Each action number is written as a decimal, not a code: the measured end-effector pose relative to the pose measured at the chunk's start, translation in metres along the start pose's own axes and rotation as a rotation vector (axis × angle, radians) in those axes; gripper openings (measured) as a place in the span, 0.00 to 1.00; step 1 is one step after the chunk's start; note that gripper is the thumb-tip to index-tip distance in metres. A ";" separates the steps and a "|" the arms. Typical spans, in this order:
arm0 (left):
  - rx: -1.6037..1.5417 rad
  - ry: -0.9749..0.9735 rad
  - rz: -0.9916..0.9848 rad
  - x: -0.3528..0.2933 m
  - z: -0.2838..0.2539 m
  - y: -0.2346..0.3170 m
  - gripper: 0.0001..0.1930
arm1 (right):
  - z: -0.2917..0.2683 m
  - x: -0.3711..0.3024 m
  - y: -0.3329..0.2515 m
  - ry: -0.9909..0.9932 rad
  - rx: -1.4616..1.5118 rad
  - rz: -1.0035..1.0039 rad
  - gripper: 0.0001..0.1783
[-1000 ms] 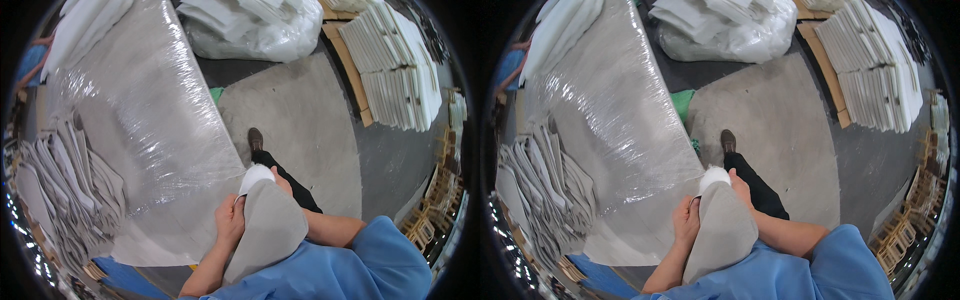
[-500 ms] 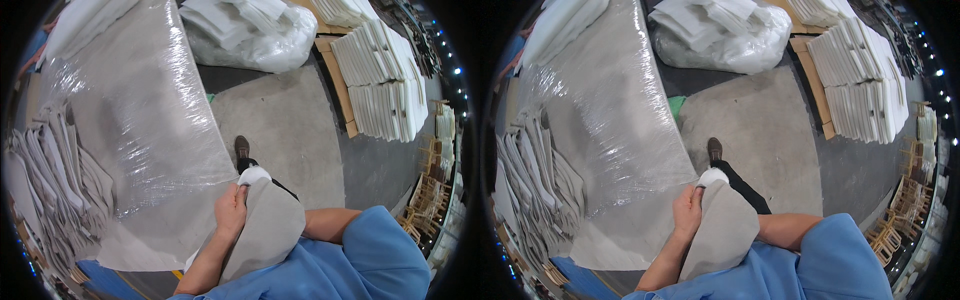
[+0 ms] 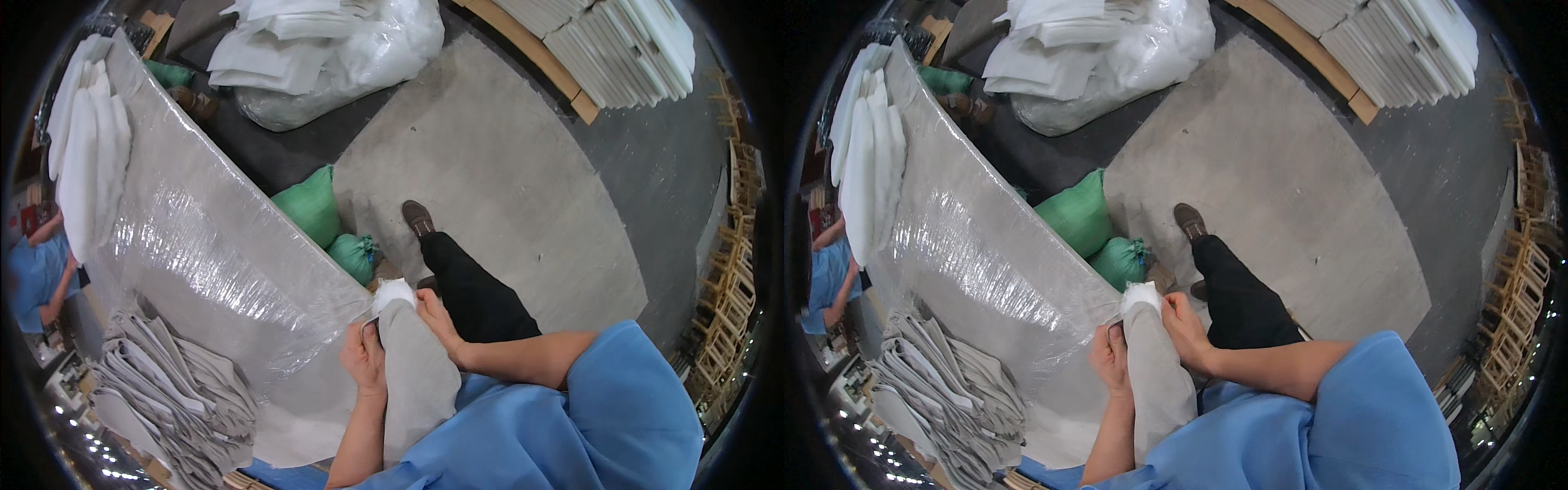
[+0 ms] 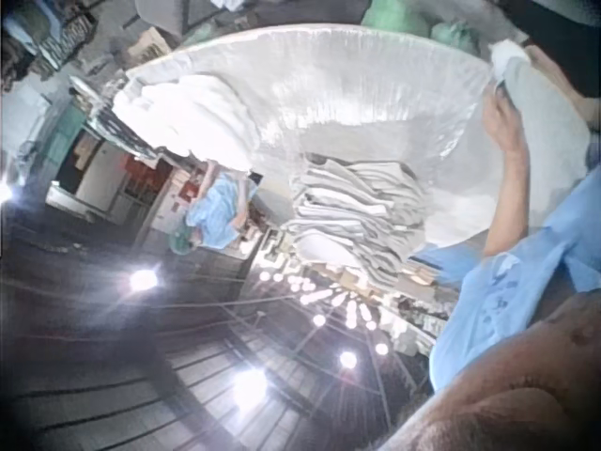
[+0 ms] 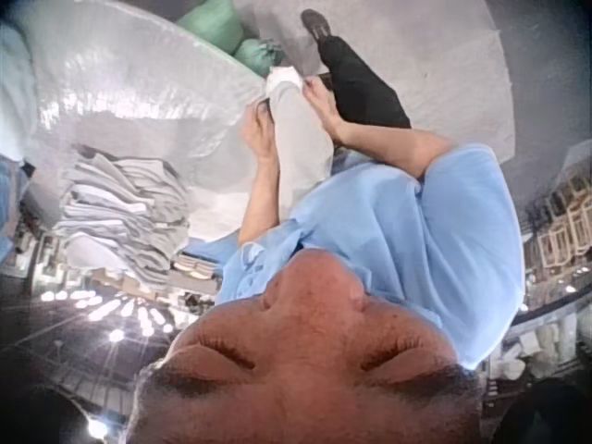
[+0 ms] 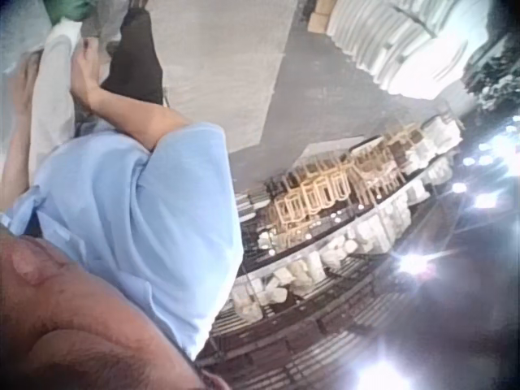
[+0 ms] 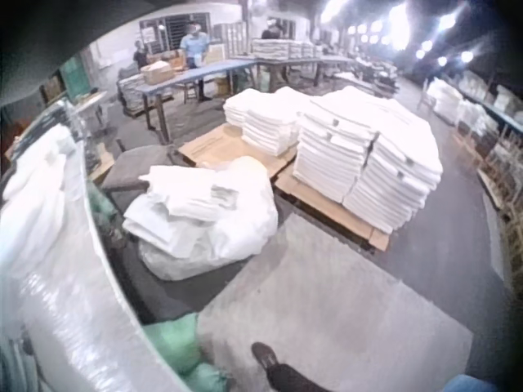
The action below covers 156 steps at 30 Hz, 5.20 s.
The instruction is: The person repeatedly inserts white foam cushions into gray fabric covers, aligns edges, and stacks the finished items on a table. Other workers are visible nearby handling similar materials.
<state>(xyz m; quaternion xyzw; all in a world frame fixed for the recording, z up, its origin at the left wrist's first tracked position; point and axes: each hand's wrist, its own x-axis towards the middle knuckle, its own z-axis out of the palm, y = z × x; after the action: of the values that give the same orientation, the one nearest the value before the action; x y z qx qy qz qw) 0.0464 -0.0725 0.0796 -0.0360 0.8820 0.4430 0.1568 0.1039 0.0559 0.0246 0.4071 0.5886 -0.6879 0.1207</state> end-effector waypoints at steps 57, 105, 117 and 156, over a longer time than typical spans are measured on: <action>0.053 0.033 0.383 -0.030 0.023 0.021 0.14 | -0.066 0.072 -0.171 -1.186 -0.794 0.278 0.09; 0.450 -0.303 0.029 0.041 0.080 0.032 0.13 | -0.080 0.134 -0.057 -0.573 -0.293 0.682 0.08; 0.465 -0.427 0.131 0.048 0.081 0.012 0.15 | -0.087 0.129 -0.030 -0.613 -0.158 0.559 0.10; 0.088 -0.380 0.071 0.008 0.018 0.050 0.17 | -0.063 0.079 -0.022 -0.634 0.423 0.629 0.14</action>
<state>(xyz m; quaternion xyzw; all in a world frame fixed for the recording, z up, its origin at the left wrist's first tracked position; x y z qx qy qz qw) 0.0336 -0.0277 0.1055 0.0862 0.8557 0.4081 0.3061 0.0658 0.1434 -0.0139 0.3511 0.2190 -0.8126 0.4104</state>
